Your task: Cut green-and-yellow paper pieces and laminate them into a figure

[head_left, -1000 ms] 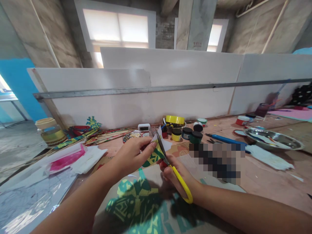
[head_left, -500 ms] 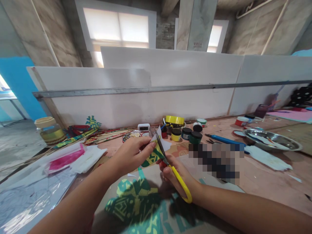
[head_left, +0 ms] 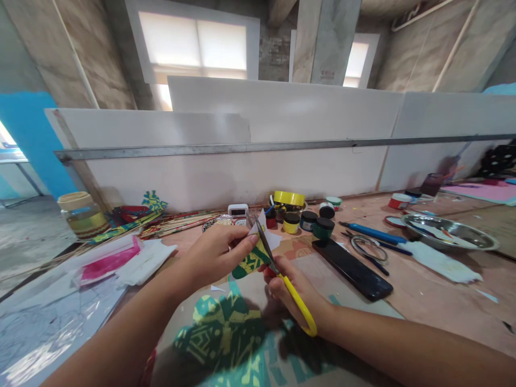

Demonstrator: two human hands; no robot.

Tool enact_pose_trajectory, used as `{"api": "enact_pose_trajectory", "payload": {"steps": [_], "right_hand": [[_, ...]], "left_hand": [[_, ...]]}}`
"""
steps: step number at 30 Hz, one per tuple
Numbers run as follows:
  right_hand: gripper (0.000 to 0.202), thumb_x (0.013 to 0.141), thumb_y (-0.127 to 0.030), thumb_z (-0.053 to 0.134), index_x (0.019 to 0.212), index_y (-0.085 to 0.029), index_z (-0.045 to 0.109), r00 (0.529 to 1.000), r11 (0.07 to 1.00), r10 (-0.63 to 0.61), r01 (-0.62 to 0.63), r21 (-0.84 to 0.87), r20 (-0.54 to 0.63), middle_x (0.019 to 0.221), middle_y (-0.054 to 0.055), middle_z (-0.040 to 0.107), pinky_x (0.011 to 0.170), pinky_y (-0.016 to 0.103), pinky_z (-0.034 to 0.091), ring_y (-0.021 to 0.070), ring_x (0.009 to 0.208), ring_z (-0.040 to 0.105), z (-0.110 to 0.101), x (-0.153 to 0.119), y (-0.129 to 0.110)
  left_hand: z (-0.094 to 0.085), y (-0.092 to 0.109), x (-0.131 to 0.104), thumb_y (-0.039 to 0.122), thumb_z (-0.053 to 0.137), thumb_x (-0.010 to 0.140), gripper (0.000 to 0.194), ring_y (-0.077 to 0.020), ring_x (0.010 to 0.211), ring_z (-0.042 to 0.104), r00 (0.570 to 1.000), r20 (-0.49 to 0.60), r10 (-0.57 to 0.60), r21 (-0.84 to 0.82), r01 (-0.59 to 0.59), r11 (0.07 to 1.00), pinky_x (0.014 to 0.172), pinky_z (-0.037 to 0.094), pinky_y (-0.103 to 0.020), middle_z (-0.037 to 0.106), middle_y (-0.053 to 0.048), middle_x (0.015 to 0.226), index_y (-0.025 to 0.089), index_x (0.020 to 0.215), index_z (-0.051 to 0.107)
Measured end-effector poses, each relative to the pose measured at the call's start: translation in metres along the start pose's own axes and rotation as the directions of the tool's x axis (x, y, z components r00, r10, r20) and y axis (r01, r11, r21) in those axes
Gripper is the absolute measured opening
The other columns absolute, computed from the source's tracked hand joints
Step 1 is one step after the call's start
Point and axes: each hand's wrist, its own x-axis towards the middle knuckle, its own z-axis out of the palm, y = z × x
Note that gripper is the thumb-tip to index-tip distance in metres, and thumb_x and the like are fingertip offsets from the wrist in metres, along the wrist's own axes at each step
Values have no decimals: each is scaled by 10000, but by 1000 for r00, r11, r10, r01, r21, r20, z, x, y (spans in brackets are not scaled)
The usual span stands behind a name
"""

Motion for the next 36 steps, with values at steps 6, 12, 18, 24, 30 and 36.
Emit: {"api": "enact_pose_trajectory", "payload": {"steps": [6, 12, 18, 24, 30, 36], "right_hand": [[542, 779, -698, 587, 984, -198, 541, 1000, 1000, -6, 6, 30, 11, 809, -11, 433, 485, 213, 296, 98, 588, 344, 0, 0, -1], [588, 803, -729, 526, 1078, -212, 487, 997, 994, -10, 2, 105, 77, 687, -59, 359, 446, 204, 243, 86, 529, 296, -1, -5, 4], [553, 834, -714, 493, 1087, -223, 509, 994, 996, -69, 63, 70, 81, 742, -22, 424, 449, 209, 288, 103, 562, 354, -1, -6, 2], [575, 836, -711, 494, 1142, -225, 502, 994, 996, -51, 44, 76, 95, 706, -37, 390, 463, 226, 304, 101, 535, 334, -2, -5, 2], [598, 795, -746, 512, 1070, -215, 513, 997, 997, 3, -9, 83, 75, 699, -32, 419, 453, 218, 278, 95, 528, 341, 0, -6, -2], [557, 807, -724, 526, 1040, -218, 529, 998, 995, -51, 47, 87, 48, 756, -8, 467, 477, 222, 313, 108, 570, 385, 1, -5, -4]], "left_hand": [[-5, -3, -1, 416, 457, 944, 347, -101, 599, 467, 989, -142, -35, 19, 38, 999, 551, 313, -237, 539, 34, 652, 168, 752, 604], [-2, -2, -1, 409, 509, 918, 307, -124, 654, 547, 996, -73, -48, -100, 41, 994, 556, 373, -223, 606, 12, 694, 166, 777, 633], [2, 1, 0, 387, 501, 924, 333, -112, 622, 535, 999, -37, -40, -252, 29, 967, 557, 401, -210, 573, 16, 653, 151, 716, 610], [1, -1, 0, 403, 510, 909, 347, -120, 604, 534, 997, -6, -74, -258, 70, 964, 541, 394, -222, 583, -2, 639, 140, 712, 622], [-2, 4, -1, 395, 498, 913, 352, -143, 651, 581, 998, 16, -67, -170, 69, 983, 565, 406, -233, 644, -28, 673, 127, 778, 681], [0, 1, 0, 396, 485, 917, 368, -146, 649, 593, 997, 11, -80, -141, 81, 987, 572, 413, -238, 654, -30, 669, 129, 744, 669]]}}
